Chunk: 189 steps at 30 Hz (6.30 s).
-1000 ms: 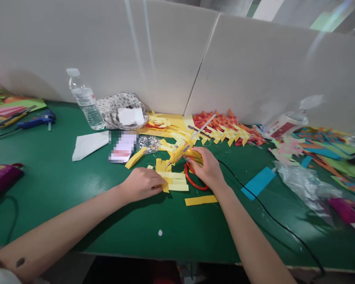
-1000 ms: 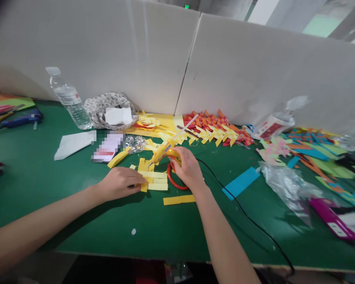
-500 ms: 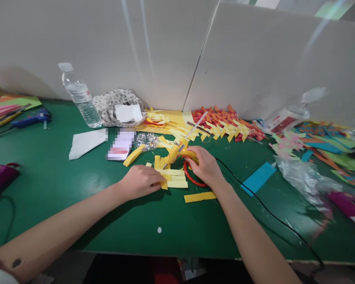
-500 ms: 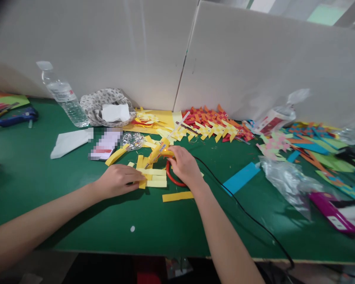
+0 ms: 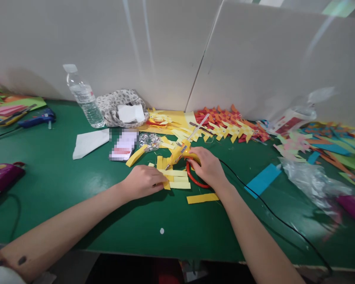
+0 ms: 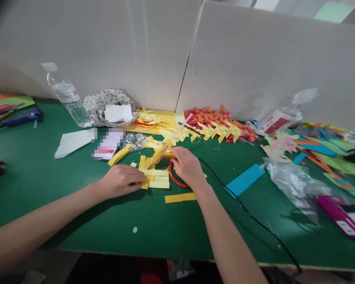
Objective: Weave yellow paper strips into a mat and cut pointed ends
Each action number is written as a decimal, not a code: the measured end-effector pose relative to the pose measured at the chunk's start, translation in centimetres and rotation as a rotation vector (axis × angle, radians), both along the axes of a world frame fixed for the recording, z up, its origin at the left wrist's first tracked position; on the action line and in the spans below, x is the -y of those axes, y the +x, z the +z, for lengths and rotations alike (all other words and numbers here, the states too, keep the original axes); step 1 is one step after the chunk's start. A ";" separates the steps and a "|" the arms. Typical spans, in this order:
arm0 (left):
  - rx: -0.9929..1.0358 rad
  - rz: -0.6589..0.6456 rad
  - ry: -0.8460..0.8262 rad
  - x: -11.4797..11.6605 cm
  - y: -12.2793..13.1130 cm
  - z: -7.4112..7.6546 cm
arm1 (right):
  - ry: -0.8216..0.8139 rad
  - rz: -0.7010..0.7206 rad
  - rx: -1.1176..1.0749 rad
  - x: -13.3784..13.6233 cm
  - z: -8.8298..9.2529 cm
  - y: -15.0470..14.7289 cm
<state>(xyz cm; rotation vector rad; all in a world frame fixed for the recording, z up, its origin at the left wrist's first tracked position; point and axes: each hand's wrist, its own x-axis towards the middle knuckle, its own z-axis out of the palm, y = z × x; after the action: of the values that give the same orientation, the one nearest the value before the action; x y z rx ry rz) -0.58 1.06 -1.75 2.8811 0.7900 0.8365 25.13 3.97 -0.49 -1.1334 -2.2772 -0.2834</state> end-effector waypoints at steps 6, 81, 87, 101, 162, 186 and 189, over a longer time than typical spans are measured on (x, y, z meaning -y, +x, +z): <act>-0.008 0.005 0.001 -0.1 0.0 -0.1 | 0.012 -0.036 0.022 0.0 -0.1 -0.1; -0.044 -0.014 0.025 0.0 0.0 0.3 | -0.018 -0.055 -0.055 0.8 0.2 -0.7; -0.037 -0.018 0.029 0.0 -0.1 0.1 | -0.006 -0.037 -0.052 0.9 0.4 -0.6; -0.049 -0.004 0.022 0.0 0.1 0.2 | 0.003 -0.048 -0.057 0.7 0.1 -0.6; -0.048 0.196 -0.032 0.5 0.3 0.5 | -0.040 -0.394 -0.428 0.2 -0.1 0.0; -0.039 0.214 -0.142 0.4 0.4 0.6 | 0.089 -0.345 -0.225 0.8 0.9 -0.4; -0.032 0.222 -0.147 0.4 0.4 0.6 | 0.071 -0.201 -0.167 1.3 1.3 -1.7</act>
<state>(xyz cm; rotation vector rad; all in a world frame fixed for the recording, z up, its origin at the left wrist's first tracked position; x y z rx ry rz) -0.18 0.64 -1.19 2.7191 1.1397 0.7175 23.46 2.70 0.78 -1.3013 -1.9968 -0.3318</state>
